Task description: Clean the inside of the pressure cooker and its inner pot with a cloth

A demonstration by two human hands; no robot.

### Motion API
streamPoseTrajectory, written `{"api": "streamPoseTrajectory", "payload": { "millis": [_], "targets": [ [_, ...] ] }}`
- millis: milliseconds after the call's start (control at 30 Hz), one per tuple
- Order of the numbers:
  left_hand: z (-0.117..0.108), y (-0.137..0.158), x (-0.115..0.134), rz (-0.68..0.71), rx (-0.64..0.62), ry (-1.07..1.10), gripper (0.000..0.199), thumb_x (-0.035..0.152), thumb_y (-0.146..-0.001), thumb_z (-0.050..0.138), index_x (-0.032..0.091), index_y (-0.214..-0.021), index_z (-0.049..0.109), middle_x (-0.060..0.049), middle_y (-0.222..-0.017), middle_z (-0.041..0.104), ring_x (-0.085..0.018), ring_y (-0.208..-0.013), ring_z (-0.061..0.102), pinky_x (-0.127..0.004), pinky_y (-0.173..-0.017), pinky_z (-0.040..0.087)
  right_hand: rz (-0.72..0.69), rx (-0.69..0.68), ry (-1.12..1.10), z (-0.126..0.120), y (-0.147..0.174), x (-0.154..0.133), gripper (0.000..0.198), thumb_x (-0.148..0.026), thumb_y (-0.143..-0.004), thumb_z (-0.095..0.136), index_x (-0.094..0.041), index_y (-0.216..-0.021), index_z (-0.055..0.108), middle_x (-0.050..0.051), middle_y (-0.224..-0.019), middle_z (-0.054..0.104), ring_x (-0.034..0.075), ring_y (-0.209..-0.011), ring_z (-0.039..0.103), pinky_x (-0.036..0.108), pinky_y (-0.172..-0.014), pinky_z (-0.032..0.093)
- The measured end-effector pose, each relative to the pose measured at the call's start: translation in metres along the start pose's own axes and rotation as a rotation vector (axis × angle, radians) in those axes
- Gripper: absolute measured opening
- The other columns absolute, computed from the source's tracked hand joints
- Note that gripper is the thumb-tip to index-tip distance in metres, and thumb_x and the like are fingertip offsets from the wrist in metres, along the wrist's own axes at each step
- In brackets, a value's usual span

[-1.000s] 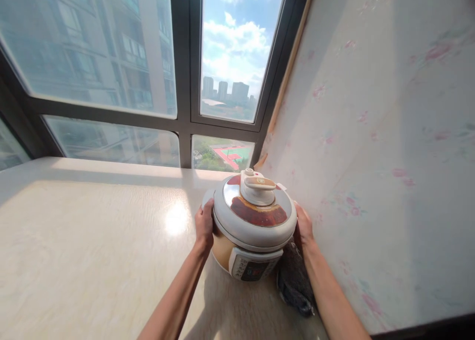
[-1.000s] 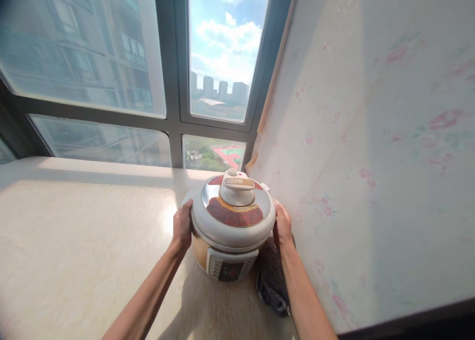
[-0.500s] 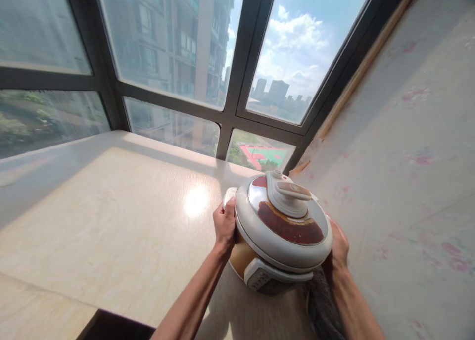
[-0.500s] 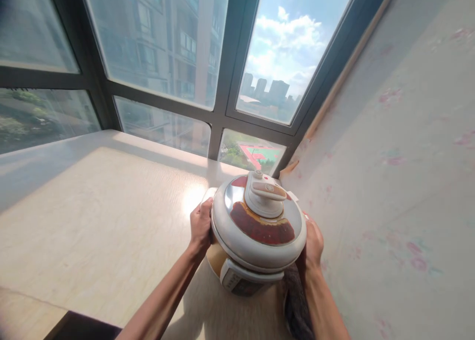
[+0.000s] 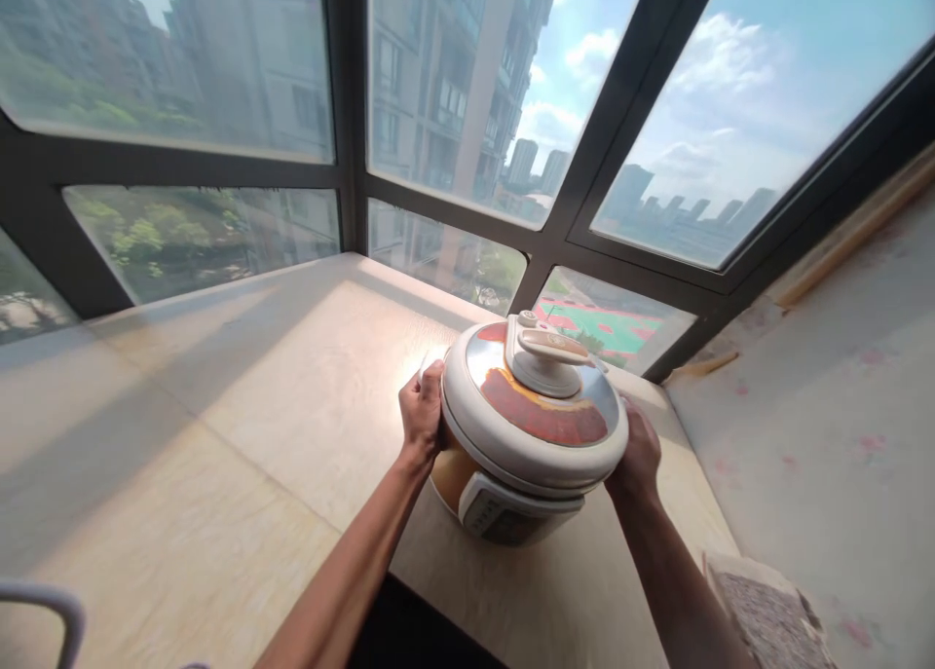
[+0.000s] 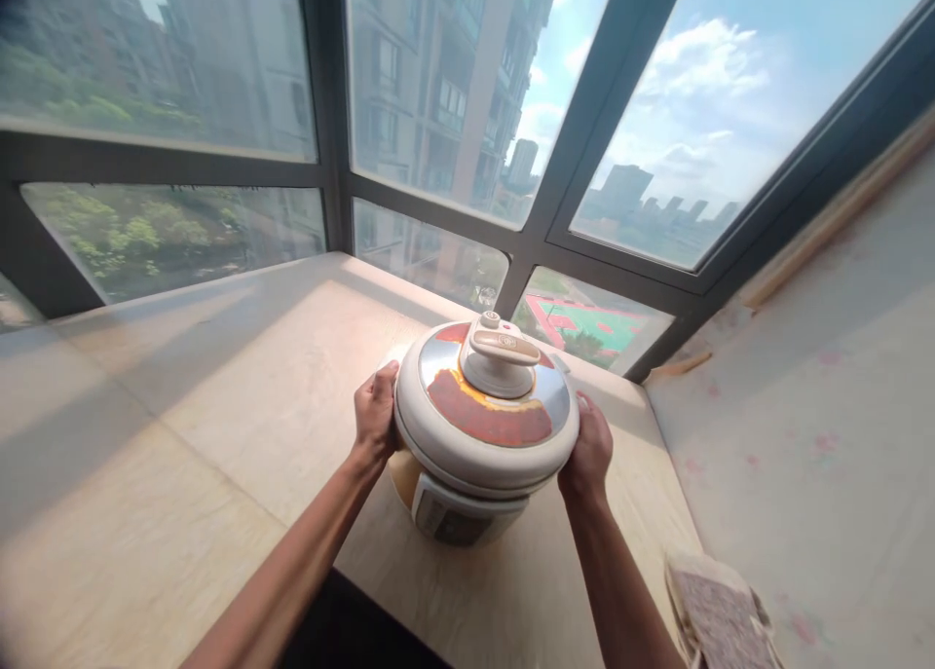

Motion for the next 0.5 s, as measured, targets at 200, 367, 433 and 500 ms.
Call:
{"api": "streamPoseTrajectory", "payload": {
  "millis": [200, 367, 433, 500],
  "targets": [
    [-0.061, -0.048, 0.040, 0.075, 0.108, -0.002, 0.047, 0.059, -0.074, 0.071, 0.019, -0.066, 0.046, 0.006, -0.056, 0.040, -0.008, -0.052, 0.035, -0.022, -0.048, 0.027, 0.026, -0.135, -0.121, 0.100, 0.016, 0.004, 0.031, -0.047, -0.076, 0.068, -0.019, -0.090, 0.068, 0.001, -0.083, 0.068, 0.018, -0.075, 0.059, 0.031, -0.072, 0.051],
    [-0.108, -0.090, 0.067, 0.143, 0.234, 0.008, 0.044, 0.054, -0.068, 0.074, 0.020, -0.065, 0.045, 0.007, -0.054, 0.037, -0.009, -0.052, 0.035, -0.022, -0.048, 0.027, 0.036, -0.258, -0.160, 0.173, 0.027, 0.011, 0.032, -0.051, -0.079, 0.064, -0.021, -0.090, 0.063, 0.002, -0.084, 0.065, 0.018, -0.076, 0.057, 0.031, -0.073, 0.050],
    [-0.123, -0.103, 0.079, 0.153, 0.300, 0.010, 0.042, 0.050, -0.066, 0.075, 0.020, -0.065, 0.045, 0.007, -0.053, 0.036, -0.009, -0.051, 0.034, -0.023, -0.048, 0.028, 0.031, -0.308, -0.163, 0.200, 0.029, 0.015, 0.034, -0.053, -0.081, 0.062, -0.021, -0.091, 0.063, 0.002, -0.085, 0.065, 0.019, -0.079, 0.058, 0.032, -0.076, 0.050],
    [-0.136, -0.113, 0.092, 0.159, 0.362, 0.006, 0.039, 0.047, -0.064, 0.075, 0.020, -0.065, 0.047, 0.007, -0.054, 0.036, -0.009, -0.052, 0.034, -0.024, -0.048, 0.030, 0.011, -0.362, -0.144, 0.226, 0.028, 0.020, 0.037, -0.056, -0.083, 0.058, -0.020, -0.093, 0.063, 0.003, -0.089, 0.066, 0.020, -0.084, 0.059, 0.032, -0.079, 0.050]
  ]
}}
Point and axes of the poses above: each hand's wrist, its own y-axis away from the middle knuckle, its own z-axis out of the palm, x = y × z, the point moved 5 cm from there along -y, towards the middle knuckle
